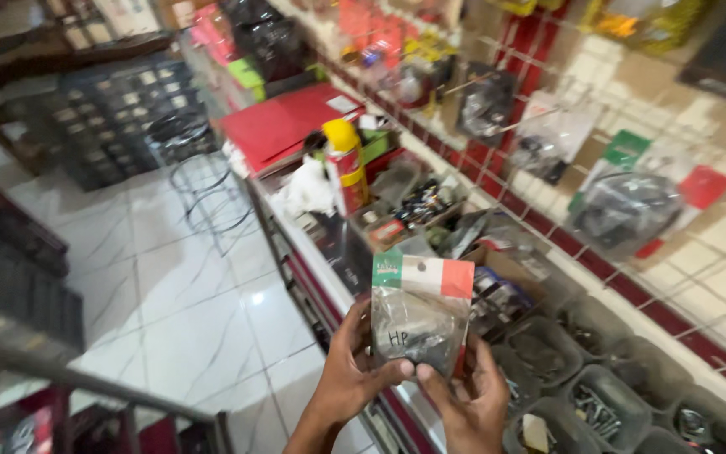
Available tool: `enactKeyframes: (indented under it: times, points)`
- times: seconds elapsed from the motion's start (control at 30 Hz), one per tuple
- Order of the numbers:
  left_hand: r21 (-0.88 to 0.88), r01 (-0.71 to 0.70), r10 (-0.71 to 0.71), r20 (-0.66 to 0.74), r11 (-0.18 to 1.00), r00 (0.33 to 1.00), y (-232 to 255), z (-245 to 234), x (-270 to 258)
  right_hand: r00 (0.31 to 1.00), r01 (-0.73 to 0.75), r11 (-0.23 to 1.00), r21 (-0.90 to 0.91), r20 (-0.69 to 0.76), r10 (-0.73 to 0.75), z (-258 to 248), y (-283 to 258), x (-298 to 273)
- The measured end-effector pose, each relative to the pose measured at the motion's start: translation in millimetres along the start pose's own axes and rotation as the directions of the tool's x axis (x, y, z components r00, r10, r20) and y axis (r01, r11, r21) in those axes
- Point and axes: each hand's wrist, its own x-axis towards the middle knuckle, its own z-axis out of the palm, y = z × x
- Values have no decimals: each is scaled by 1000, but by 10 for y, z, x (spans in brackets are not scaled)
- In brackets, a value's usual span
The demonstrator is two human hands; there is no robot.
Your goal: The person picks up and arranges several packaged motorcycle components, including light bulbs and smaller hardware, on a glass-topped display counter and a retail wall rack.
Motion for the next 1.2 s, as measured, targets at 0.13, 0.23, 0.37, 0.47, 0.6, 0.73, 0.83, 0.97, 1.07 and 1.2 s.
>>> enactKeyframes:
  times: [0.13, 0.23, 0.37, 0.47, 0.6, 0.73, 0.83, 0.97, 1.07, 1.2]
  points:
    - [105, -125, 136, -107, 987, 985, -41, -187, -344, 995, -24, 1000, 16, 100, 22, 189, 59, -206]
    - [185, -140, 180, -221, 973, 959, 85, -357, -673, 978, -18, 998, 60, 210, 5, 436, 120, -329]
    - [185, -97, 164, -392, 978, 905, 270, -605, -1291, 913, -62, 995, 83, 407, 23, 803, 216, -663]
    - [169, -91, 169, -538, 981, 826, 295, -794, -1912, 844, -127, 990, 66, 532, 73, 1084, 359, -1089]
    - [221, -145, 258, -665, 964, 701, 315, -929, -2871, 724, -188, 982, 17, 678, 127, 1374, 438, -1825]
    - [207, -141, 250, -809, 968, 533, 240, -898, -3729, 601, -145, 972, -185, 764, 235, 1540, 463, -2488]
    - [224, -174, 277, -871, 959, 405, 264, -862, -4252, 485, -111, 968, -226, 838, 251, 1705, 427, -2954]
    - [269, -195, 309, -926, 943, 217, 290, -759, -4934, 301, -122, 970, -210, 924, 238, 1856, 374, -3573]
    - [388, -281, 424, -903, 878, 76, 291, -679, -5406, 97, -84, 980, -182, 977, 190, 2009, 410, -4007]
    - [276, -58, 265, -953, 960, -144, 375, -593, -5968, -98, 129, 978, -164, 979, 177, 2255, 456, -4516]
